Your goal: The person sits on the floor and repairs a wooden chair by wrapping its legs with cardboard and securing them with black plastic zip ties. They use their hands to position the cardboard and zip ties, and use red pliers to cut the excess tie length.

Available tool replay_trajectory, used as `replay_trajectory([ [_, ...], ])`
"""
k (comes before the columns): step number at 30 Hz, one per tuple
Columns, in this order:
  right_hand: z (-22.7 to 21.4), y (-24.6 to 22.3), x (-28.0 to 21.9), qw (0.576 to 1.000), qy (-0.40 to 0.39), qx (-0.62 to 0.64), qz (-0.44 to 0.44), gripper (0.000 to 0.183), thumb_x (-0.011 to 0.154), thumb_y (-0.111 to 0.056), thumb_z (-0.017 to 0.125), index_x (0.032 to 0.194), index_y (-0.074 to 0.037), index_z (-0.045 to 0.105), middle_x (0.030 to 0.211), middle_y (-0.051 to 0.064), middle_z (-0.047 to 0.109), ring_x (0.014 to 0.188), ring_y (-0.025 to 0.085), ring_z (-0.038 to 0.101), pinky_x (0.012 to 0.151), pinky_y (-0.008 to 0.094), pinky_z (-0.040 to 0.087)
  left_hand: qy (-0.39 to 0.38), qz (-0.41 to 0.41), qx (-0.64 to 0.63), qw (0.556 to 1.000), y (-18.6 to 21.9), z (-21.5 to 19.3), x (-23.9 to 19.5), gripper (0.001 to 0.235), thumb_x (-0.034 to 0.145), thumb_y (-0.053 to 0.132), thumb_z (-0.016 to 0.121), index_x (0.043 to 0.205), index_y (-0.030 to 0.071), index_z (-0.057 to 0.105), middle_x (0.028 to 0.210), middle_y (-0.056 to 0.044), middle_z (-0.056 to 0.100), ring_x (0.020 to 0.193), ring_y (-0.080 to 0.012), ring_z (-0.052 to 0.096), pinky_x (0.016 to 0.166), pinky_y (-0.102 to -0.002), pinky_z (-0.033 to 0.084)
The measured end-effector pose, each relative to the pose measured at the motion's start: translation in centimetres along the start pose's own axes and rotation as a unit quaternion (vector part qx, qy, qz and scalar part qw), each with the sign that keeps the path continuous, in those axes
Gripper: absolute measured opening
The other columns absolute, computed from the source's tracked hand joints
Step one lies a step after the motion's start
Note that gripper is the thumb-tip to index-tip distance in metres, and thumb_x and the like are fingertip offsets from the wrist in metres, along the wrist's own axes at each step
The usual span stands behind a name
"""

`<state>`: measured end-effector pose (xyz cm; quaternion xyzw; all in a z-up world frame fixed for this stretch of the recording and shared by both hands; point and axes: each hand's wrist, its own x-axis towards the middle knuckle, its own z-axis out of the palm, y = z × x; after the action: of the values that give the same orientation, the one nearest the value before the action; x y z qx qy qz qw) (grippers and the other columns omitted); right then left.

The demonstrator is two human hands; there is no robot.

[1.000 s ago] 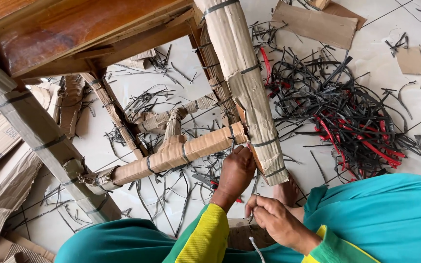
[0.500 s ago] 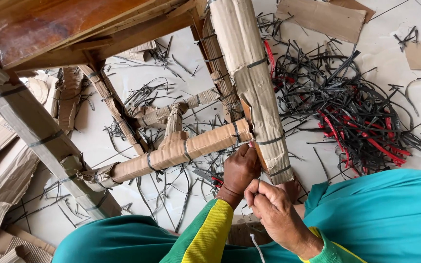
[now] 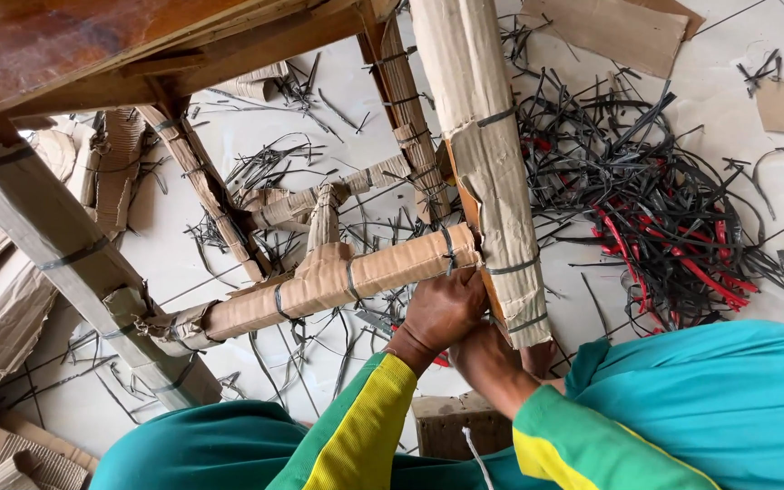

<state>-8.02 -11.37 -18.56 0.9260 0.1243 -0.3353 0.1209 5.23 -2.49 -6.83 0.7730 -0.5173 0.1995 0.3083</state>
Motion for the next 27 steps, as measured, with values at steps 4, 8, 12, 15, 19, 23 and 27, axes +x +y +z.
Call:
replay_trajectory([
  [4, -0.2, -1.1, -0.7, 0.99, 0.069, 0.126, 0.002, 0.031, 0.091, 0.002, 0.052, 0.071, -0.02, 0.057, 0.062, -0.005, 0.053, 0.053, 0.013, 0.046, 0.046, 0.031, 0.038, 0.027, -0.001, 0.076, 0.997, 0.1, 0.6, -0.3, 0.014, 0.086, 0.017, 0.062, 0.072, 0.018, 0.057, 0.067, 0.002, 0.052, 0.046, -0.02, 0.06, 0.042, -0.032, 0.05],
  [8, -1.7, -1.2, -2.2, 0.958, 0.14, 0.25, 0.007, 0.031, 0.095, -0.001, 0.049, 0.071, -0.018, 0.057, 0.059, -0.005, 0.048, 0.05, 0.012, 0.044, 0.045, 0.03, 0.038, 0.042, 0.002, 0.084, 0.996, 0.6, -0.7, 1.2, 0.018, 0.088, 0.015, 0.059, 0.071, 0.018, 0.055, 0.068, 0.002, 0.051, 0.046, -0.02, 0.059, 0.042, -0.031, 0.049],
  [12, -4.9, 0.0, -5.1, 0.904, 0.22, 0.367, 0.018, 0.033, 0.1, -0.004, 0.047, 0.071, -0.017, 0.056, 0.055, -0.005, 0.044, 0.047, 0.011, 0.042, 0.044, 0.029, 0.039, 0.035, 0.007, 0.079, 0.996, -0.3, 0.9, -0.2, 0.014, 0.086, 0.02, 0.062, 0.074, 0.019, 0.055, 0.067, 0.002, 0.05, 0.047, -0.0218, 0.06, 0.041, -0.034, 0.049],
  [15, -9.9, -0.7, -9.5, 0.872, 0.254, 0.417, 0.019, 0.035, 0.102, -0.005, 0.045, 0.071, -0.016, 0.056, 0.054, -0.004, 0.042, 0.046, 0.011, 0.041, 0.043, 0.028, 0.04, -0.023, 0.031, 0.016, 0.999, -0.6, -0.7, 0.4, 0.015, 0.086, -0.003, 0.055, 0.079, 0.011, 0.053, 0.069, -0.003, 0.048, 0.05, -0.0159, 0.044, 0.034, -0.034, 0.035],
  [19, -16.2, 0.0, -17.2, 0.68, 0.158, 0.716, 0.017, 0.017, 0.09, -0.008, 0.045, 0.078, -0.012, 0.057, 0.073, 0.003, 0.058, 0.066, 0.016, 0.05, 0.065, 0.032, 0.041, 0.01, 0.077, 0.031, 0.996, -0.6, -2.1, 1.5, 0.008, 0.09, -0.003, 0.06, 0.094, 0.003, 0.063, 0.069, -0.003, 0.053, 0.05, -0.0163, 0.045, 0.037, -0.033, 0.035],
  [23, -17.1, 0.5, -20.2, 0.428, 0.143, 0.889, 0.074, 0.015, 0.09, -0.004, 0.042, 0.078, -0.004, 0.051, 0.061, 0.003, 0.028, 0.054, 0.011, 0.02, 0.046, 0.028, 0.01, 0.01, 0.06, 0.028, 0.998, -0.2, -1.7, 1.0, 0.021, 0.094, 0.001, 0.059, 0.113, -0.002, 0.066, 0.07, -0.002, 0.05, 0.049, -0.0122, 0.039, 0.035, -0.031, 0.034],
  [27, -15.3, -0.8, -18.0, 0.498, 0.189, 0.846, -0.004, 0.021, 0.097, 0.0, 0.044, 0.083, -0.004, 0.059, 0.064, 0.004, 0.043, 0.053, 0.013, 0.034, 0.043, 0.028, 0.026, 0.004, 0.044, 0.042, 0.998, -0.3, -1.6, 0.6, 0.007, 0.094, 0.005, 0.06, 0.099, 0.006, 0.064, 0.066, 0.001, 0.048, 0.047, -0.0105, 0.04, 0.035, -0.03, 0.035],
])
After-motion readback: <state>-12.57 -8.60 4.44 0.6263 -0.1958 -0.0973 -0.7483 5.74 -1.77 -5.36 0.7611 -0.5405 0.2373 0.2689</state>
